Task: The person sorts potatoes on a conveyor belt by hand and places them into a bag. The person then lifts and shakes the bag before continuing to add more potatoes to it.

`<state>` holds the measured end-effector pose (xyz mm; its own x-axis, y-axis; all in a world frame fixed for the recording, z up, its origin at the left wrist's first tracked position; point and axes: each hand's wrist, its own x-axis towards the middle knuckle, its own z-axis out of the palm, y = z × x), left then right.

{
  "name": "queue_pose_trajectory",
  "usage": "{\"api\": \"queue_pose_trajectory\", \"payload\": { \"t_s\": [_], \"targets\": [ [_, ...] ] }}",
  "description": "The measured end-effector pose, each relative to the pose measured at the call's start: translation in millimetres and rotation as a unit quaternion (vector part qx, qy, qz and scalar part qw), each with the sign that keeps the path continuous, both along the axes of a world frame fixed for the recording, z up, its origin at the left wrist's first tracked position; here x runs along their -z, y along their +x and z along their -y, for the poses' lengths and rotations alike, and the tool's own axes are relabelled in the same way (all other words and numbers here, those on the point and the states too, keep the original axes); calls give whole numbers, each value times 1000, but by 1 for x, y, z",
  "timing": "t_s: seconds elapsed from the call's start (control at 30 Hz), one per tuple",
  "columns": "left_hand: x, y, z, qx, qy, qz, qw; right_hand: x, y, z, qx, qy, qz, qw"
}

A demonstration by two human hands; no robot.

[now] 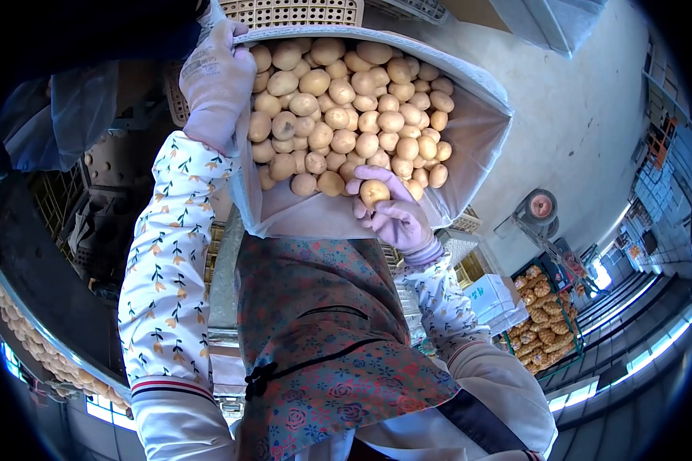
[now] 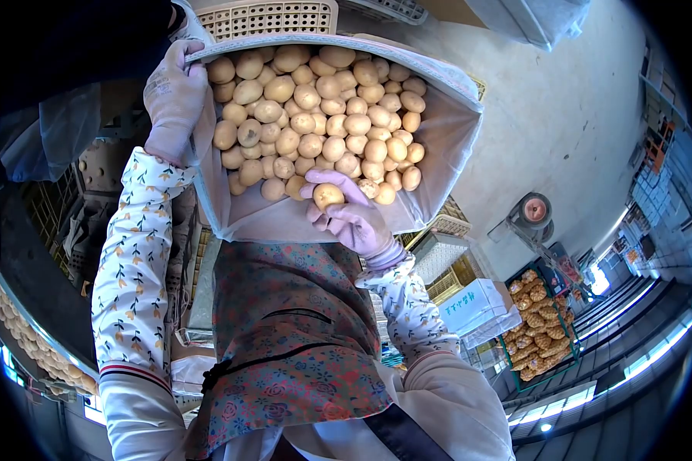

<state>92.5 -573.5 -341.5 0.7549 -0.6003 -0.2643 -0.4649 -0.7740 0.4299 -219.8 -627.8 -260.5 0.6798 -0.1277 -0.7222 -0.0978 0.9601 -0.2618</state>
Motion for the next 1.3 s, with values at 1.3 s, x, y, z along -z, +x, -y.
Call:
{"api": "queue_pose_trajectory", "payload": {
  "t_s": [1.3],
  "targets": [
    [-2, 7, -1, 19, -31, 0, 999, 121, 121, -9, -416, -839, -49, 348]
  ]
}}
